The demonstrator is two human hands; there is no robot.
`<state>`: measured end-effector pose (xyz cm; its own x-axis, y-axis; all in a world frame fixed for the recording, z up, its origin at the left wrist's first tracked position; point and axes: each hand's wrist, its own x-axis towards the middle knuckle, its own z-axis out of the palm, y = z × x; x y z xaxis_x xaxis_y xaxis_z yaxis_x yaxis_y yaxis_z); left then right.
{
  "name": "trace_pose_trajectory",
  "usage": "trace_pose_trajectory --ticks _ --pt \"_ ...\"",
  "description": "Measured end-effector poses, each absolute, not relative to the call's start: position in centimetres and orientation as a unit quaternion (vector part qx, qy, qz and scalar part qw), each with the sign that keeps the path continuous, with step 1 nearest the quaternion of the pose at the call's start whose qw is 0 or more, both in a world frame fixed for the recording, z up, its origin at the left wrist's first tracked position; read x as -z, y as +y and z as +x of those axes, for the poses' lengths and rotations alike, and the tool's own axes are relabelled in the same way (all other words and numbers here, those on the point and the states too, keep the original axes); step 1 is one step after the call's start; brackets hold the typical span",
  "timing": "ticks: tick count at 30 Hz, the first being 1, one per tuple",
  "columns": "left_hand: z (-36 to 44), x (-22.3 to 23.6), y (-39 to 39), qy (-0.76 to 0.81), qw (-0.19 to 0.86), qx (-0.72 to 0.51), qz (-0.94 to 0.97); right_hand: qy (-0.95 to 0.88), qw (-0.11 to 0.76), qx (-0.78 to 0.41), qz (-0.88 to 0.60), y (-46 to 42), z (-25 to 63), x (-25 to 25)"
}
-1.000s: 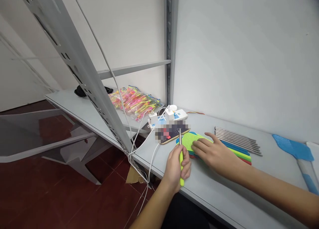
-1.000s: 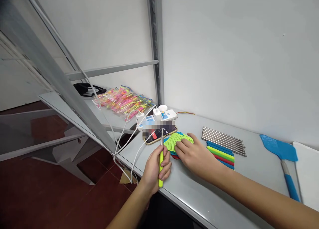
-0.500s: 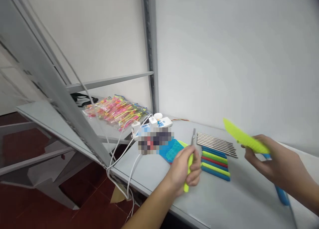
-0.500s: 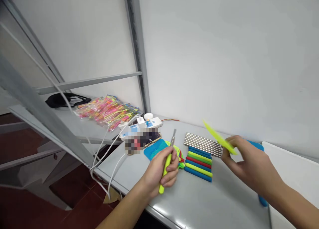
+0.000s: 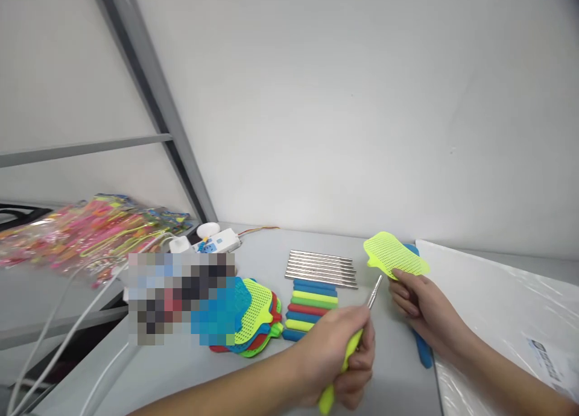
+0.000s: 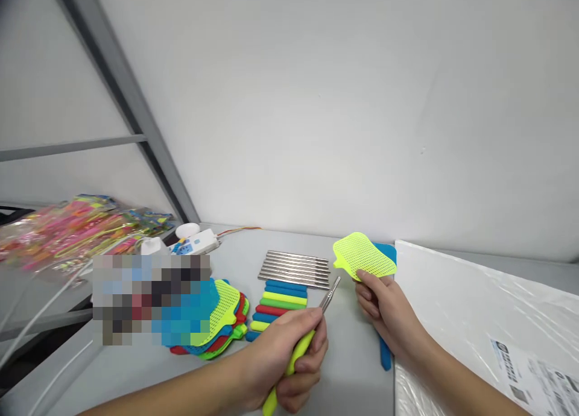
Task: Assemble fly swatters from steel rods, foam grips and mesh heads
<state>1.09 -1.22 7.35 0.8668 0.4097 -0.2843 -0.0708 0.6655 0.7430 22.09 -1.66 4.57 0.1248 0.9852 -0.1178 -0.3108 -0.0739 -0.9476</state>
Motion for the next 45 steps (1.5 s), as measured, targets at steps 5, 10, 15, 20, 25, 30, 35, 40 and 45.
trace_pose_trajectory --ticks 5,10,15,20,25,30,35,40,45 --pt "0.9 -6.5 -2.1 0.252 0.892 -0.153 0.342 -0.335 0.569 -0.588 -0.467 -1.8 22.6 -4.4" --pt "1.2 -5.3 -2.2 0.241 0.888 -0.153 0.36 -0.348 0.558 -0.597 -0.461 -2.3 23.2 -4.5" --pt "1.6 -4.9 -2.5 0.242 0.888 -0.156 0.359 -0.351 0.55 -0.618 -0.439 -2.5 23.5 -4.5" --pt "1.7 -4.9 -2.5 0.26 0.887 -0.15 0.352 -0.393 0.518 -0.626 -0.431 -2.6 23.6 -4.8" --pt "1.8 -4.2 -2.4 0.252 0.887 -0.154 0.355 -0.399 0.533 -0.601 -0.442 -2.8 23.7 -4.8" --pt "1.8 -3.7 -2.1 0.241 0.886 -0.167 0.36 -0.4 0.519 -0.615 -0.438 -2.1 24.5 -4.4" --pt "1.9 -4.0 -1.9 0.244 0.882 -0.164 0.368 -0.428 0.497 -0.616 -0.435 -0.9 25.8 -5.8" --pt "1.9 -4.3 -2.0 0.251 0.881 -0.141 0.375 -0.427 0.533 -0.57 -0.457 -2.5 26.6 -6.7" --pt "1.7 -4.1 -2.2 0.247 0.88 -0.126 0.385 -0.421 0.568 -0.425 -0.565 -7.2 27.4 -5.2"
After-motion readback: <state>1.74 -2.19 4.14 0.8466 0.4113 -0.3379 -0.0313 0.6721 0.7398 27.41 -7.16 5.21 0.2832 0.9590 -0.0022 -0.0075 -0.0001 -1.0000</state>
